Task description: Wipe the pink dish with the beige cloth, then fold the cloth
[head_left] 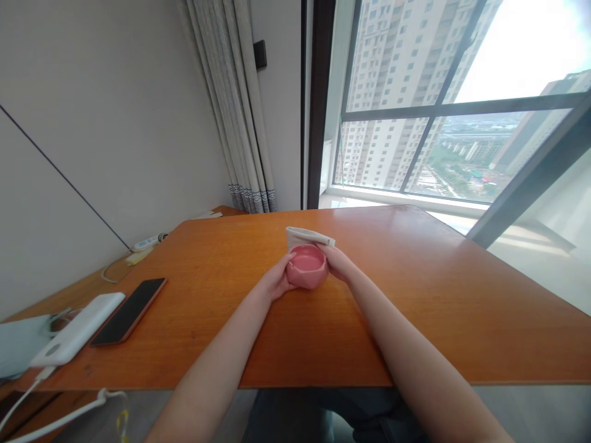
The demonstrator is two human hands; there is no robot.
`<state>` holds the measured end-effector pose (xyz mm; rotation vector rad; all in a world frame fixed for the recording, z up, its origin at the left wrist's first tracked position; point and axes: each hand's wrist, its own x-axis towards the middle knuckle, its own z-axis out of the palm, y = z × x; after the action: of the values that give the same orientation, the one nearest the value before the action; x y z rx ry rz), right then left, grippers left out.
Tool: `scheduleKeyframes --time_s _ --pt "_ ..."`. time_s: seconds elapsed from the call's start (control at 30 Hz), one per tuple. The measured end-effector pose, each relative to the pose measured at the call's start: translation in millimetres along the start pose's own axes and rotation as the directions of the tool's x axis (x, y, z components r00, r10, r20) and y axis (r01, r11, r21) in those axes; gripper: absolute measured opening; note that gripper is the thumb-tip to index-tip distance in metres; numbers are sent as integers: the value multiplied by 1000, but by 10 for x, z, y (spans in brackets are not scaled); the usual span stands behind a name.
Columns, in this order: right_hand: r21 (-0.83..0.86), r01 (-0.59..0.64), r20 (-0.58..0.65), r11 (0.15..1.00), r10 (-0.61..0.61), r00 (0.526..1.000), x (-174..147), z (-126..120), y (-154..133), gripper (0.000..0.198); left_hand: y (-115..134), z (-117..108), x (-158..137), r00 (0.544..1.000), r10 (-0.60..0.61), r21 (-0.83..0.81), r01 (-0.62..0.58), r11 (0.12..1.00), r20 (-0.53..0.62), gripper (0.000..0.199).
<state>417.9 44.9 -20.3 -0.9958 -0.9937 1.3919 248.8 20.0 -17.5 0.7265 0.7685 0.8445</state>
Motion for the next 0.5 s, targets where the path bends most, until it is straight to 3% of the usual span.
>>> scheduleKeyframes --time_s 0.13,0.23,0.33,0.43,0.5 --pt "93 60 -325 994 -27 945 65 140 278 37 -29 24 64 964 239 -88 -250 964 -116 42" --pt "66 129 -380 990 -95 920 7 290 424 48 -69 42 112 882 419 -81 -444 893 -215 45" --pt "0 164 -407 986 -150 901 -160 459 435 53 -134 76 141 809 524 -39 -552 833 -268 49" --pt "-77 195 -399 978 -210 893 -295 557 374 54 -165 113 130 796 549 -48 -578 815 -253 51" --pt "-100 212 -409 972 -235 882 -300 532 327 55 -141 121 100 816 529 -48 -553 832 -235 50"
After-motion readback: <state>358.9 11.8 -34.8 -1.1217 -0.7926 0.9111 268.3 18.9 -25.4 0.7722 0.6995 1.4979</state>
